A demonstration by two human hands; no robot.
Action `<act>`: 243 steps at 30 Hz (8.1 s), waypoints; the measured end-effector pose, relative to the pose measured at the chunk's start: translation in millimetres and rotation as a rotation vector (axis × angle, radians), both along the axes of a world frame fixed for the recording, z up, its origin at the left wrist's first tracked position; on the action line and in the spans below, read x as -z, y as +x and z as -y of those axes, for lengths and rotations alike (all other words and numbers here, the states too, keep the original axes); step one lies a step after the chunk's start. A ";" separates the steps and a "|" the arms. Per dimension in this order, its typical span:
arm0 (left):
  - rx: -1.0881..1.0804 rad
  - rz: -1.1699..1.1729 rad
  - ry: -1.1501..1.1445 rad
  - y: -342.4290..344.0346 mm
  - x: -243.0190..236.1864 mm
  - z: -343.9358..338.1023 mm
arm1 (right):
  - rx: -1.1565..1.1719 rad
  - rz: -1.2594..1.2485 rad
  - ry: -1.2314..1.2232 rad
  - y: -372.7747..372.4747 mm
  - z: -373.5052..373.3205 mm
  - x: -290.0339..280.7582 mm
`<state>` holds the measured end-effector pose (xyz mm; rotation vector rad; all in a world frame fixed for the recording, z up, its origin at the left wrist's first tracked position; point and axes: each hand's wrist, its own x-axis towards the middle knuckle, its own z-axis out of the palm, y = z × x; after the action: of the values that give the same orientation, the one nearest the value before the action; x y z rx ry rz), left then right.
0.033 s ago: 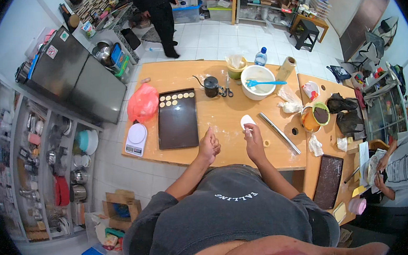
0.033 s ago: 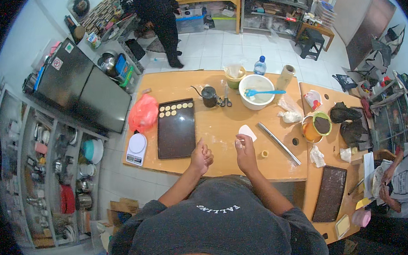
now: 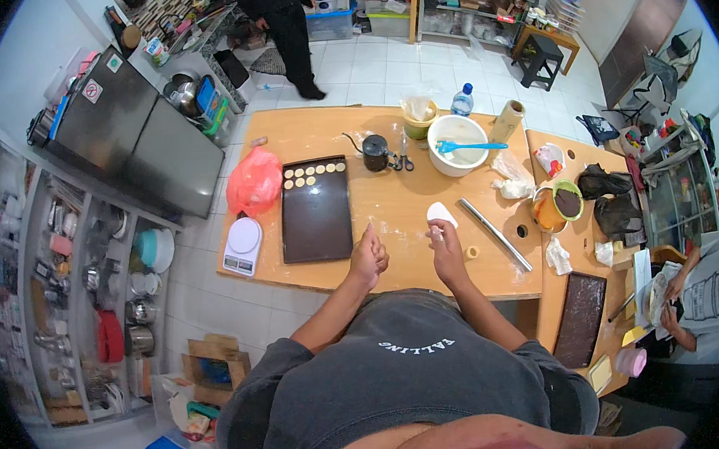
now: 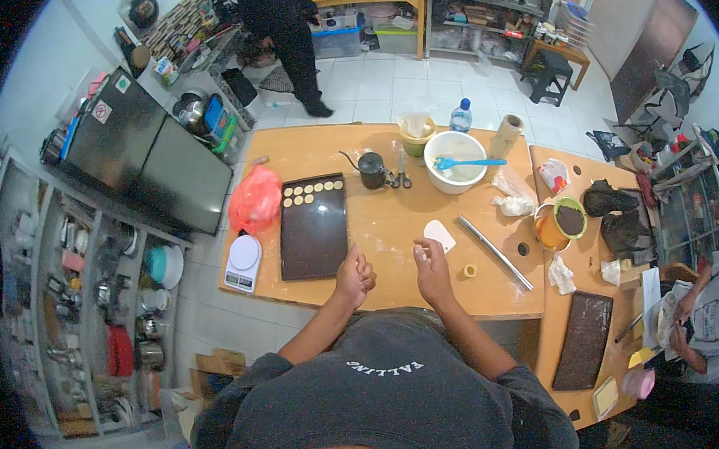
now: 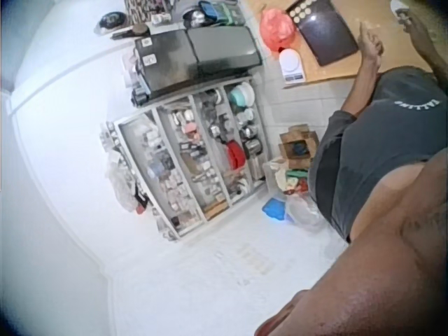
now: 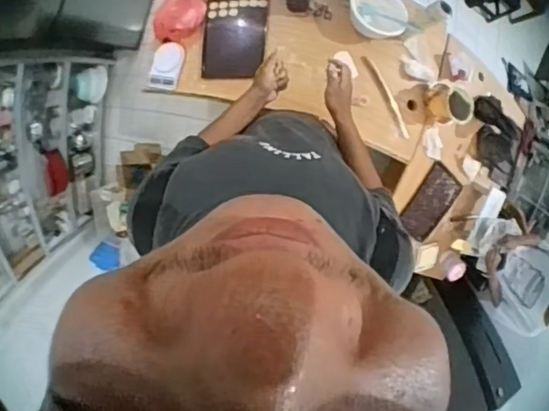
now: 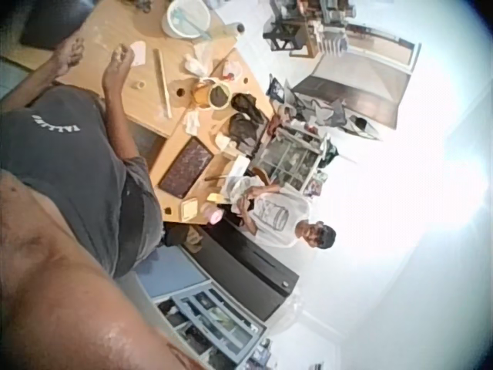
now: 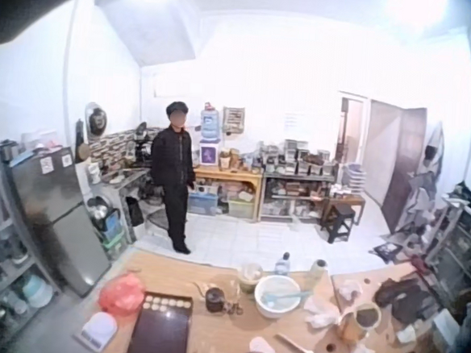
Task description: The person places small pieces of dough onto a baking sheet, then rolls another piece of dough between their hands before placing it on the sheet.
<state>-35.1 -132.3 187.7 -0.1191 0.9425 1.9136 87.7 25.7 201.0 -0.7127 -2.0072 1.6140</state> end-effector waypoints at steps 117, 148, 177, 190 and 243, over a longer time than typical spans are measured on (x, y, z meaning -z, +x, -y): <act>-0.098 -0.924 -0.396 53.6 29.1 -95.3 | -0.173 0.021 -1.176 25.4 -98.3 61.8; 0.147 -1.176 -0.049 -129.5 -68.3 89.1 | -0.095 -0.238 -1.497 -142.9 136.7 1.5; 0.383 -0.146 0.054 -55.4 -46.1 3.0 | 0.086 -0.231 -0.523 -42.5 45.0 -7.5; 0.356 -1.683 -0.205 70.8 -126.9 -97.4 | 0.086 -0.255 -1.371 62.2 -70.1 -23.3; 0.189 -0.372 -0.236 -109.8 5.8 74.7 | 0.054 0.003 -0.923 -113.1 79.4 14.0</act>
<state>-144.9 -207.0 181.9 0.1889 1.3774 1.6730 -25.4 -53.7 186.9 -1.0466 -1.1354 2.4871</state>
